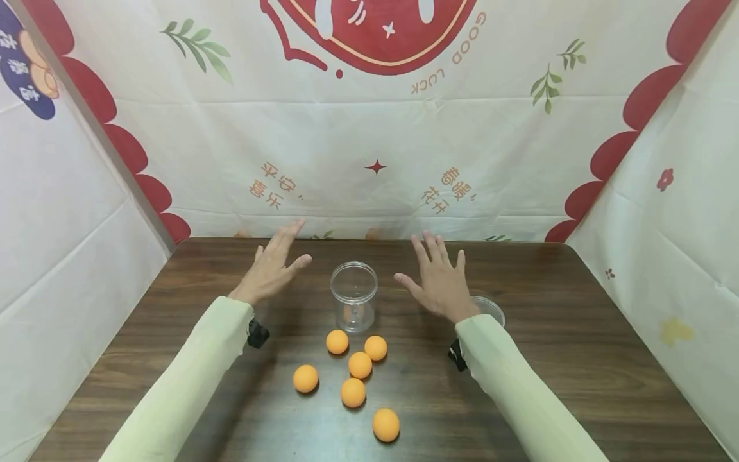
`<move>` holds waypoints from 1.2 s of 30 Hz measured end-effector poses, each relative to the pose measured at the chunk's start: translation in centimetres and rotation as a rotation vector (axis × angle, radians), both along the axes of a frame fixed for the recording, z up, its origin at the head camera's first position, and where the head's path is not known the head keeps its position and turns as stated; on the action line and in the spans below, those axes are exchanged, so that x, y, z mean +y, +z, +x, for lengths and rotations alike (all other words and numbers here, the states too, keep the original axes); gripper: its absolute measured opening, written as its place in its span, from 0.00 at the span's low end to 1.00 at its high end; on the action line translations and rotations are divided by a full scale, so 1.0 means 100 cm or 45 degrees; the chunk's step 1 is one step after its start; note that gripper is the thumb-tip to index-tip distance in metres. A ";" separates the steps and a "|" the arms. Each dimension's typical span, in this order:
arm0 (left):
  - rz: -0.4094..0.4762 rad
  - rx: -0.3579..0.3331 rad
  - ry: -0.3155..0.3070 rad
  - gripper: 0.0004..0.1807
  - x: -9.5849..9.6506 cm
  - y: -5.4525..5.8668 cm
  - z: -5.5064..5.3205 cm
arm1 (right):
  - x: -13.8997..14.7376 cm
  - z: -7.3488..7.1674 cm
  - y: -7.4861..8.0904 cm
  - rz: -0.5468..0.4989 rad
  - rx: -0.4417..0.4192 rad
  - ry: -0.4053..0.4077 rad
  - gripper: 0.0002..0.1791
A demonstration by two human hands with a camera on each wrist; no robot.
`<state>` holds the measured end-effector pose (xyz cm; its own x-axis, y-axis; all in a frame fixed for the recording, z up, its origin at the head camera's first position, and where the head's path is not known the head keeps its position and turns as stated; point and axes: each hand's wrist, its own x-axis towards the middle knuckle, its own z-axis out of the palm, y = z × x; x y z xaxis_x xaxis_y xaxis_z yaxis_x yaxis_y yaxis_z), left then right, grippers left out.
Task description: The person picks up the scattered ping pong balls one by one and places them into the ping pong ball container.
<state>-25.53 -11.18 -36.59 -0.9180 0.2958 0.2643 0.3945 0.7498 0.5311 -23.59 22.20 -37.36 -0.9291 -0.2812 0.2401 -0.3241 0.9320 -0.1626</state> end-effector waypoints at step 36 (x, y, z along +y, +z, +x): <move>0.117 -0.228 -0.459 0.50 0.037 -0.009 0.014 | -0.022 0.061 -0.026 -0.225 -0.136 0.298 0.45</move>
<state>-24.18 -7.53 -37.46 -0.7939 0.5893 0.1501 0.5185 0.5270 0.6734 -17.49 19.96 -40.01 -0.8668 -0.4529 0.2088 -0.4987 0.7885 -0.3601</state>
